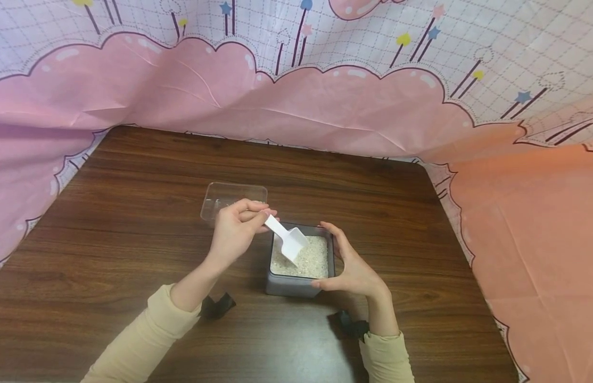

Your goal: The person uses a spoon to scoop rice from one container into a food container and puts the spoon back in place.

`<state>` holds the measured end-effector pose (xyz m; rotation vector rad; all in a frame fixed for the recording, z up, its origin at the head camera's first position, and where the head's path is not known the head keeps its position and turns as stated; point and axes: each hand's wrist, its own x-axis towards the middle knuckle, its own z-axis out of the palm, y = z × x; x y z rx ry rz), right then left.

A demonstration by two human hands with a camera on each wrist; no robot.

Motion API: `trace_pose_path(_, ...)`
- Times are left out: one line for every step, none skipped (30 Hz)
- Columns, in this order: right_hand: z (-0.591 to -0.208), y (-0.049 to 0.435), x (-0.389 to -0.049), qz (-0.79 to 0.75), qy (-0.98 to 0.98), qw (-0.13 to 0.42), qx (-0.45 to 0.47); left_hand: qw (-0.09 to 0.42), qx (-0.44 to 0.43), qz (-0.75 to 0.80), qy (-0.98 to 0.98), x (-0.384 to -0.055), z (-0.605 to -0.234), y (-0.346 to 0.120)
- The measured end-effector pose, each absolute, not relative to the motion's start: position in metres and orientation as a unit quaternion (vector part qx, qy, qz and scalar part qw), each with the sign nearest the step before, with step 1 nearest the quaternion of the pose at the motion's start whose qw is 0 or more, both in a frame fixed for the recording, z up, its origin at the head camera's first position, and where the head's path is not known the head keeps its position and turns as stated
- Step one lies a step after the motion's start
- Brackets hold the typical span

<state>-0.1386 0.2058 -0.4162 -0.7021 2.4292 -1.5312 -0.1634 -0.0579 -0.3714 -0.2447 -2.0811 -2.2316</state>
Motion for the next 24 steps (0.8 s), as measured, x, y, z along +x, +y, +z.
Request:
trace_pose_path(-0.416,0.206,-0.138,-0.515,0.819,0.093,-0.236,0.036,-0.078,-0.733,-0.675,-0.164,-0.373,-0.057)
trace_pose_path(-0.416,0.206,-0.138,-0.514,0.819,0.092,-0.237,0.033,-0.075,-0.736,-0.672,-0.164,-0.375,-0.057)
trace_pose_path(-0.417,0.207,-0.138,-0.513,0.820,0.093,-0.237,0.031,-0.071,-0.739,-0.670,-0.164,-0.376,-0.056)
trace_pose_path(-0.416,0.207,-0.138,-0.512,0.820,0.094,-0.236,0.031,-0.065,-0.740,-0.668,-0.164,-0.378,-0.056)
trace_pose_path(-0.417,0.207,-0.138,-0.511,0.820,0.094,-0.238,0.032,-0.059,-0.742,-0.666,-0.164,-0.379,-0.055)
trace_pose_path(-0.417,0.207,-0.138,-0.511,0.820,0.094,-0.239,0.032,-0.053,-0.746,-0.664,-0.164,-0.380,-0.055)
trace_pose_path(-0.417,0.207,-0.138,-0.511,0.820,0.094,-0.240,0.031,-0.048,-0.749,-0.660,-0.164,-0.382,-0.054)
trace_pose_path(-0.417,0.208,-0.138,-0.511,0.820,0.094,-0.240,0.031,-0.044,-0.752,-0.657,-0.164,-0.383,-0.053)
trace_pose_path(-0.418,0.208,-0.138,-0.511,0.819,0.094,-0.242,0.029,-0.041,-0.755,-0.654,-0.164,-0.384,-0.052)
trace_pose_path(-0.418,0.208,-0.138,-0.512,0.819,0.094,-0.242,0.029,-0.038,-0.758,-0.651,-0.163,-0.385,-0.051)
trace_pose_path(-0.418,0.209,-0.138,-0.512,0.819,0.093,-0.242,0.029,-0.036,-0.761,-0.647,-0.163,-0.387,-0.050)
trace_pose_path(-0.418,0.209,-0.138,-0.512,0.819,0.093,-0.243,0.029,-0.035,-0.764,-0.644,-0.163,-0.388,-0.050)
trace_pose_path(-0.418,0.209,-0.138,-0.512,0.819,0.092,-0.244,0.028,-0.034,-0.767,-0.640,-0.163,-0.389,-0.049)
trace_pose_path(-0.418,0.210,-0.138,-0.512,0.819,0.092,-0.244,0.029,-0.033,-0.770,-0.636,-0.163,-0.390,-0.049)
trace_pose_path(-0.418,0.210,-0.138,-0.512,0.819,0.091,-0.244,0.029,-0.032,-0.774,-0.631,-0.163,-0.390,-0.049)
trace_pose_path(-0.418,0.209,-0.137,-0.511,0.819,0.092,-0.244,0.029,-0.030,-0.778,-0.627,-0.163,-0.391,-0.049)
trace_pose_path(-0.419,0.209,-0.138,-0.510,0.819,0.091,-0.245,0.028,-0.028,-0.783,-0.621,-0.163,-0.392,-0.049)
trace_pose_path(-0.419,0.210,-0.138,-0.509,0.820,0.090,-0.246,0.026,-0.026,-0.788,-0.615,-0.163,-0.393,-0.049)
trace_pose_path(-0.419,0.209,-0.138,-0.509,0.820,0.090,-0.245,0.023,-0.023,-0.792,-0.609,-0.163,-0.393,-0.049)
trace_pose_path(-0.419,0.209,-0.138,-0.509,0.820,0.089,-0.245,0.022,-0.021,-0.796,-0.605,-0.163,-0.394,-0.049)
trace_pose_path(-0.419,0.209,-0.138,-0.508,0.820,0.088,-0.246,0.022,-0.019,-0.799,-0.600,-0.163,-0.394,-0.049)
trace_pose_path(-0.419,0.209,-0.139,-0.507,0.821,0.088,-0.246,0.022,-0.017,-0.802,-0.597,-0.163,-0.395,-0.049)
trace_pose_path(-0.419,0.209,-0.139,-0.506,0.822,0.087,-0.246,0.022,-0.016,-0.804,-0.593,-0.164,-0.395,-0.050)
trace_pose_path(-0.419,0.208,-0.140,-0.506,0.822,0.088,-0.246,0.023,-0.015,-0.806,-0.591,-0.164,-0.395,-0.050)
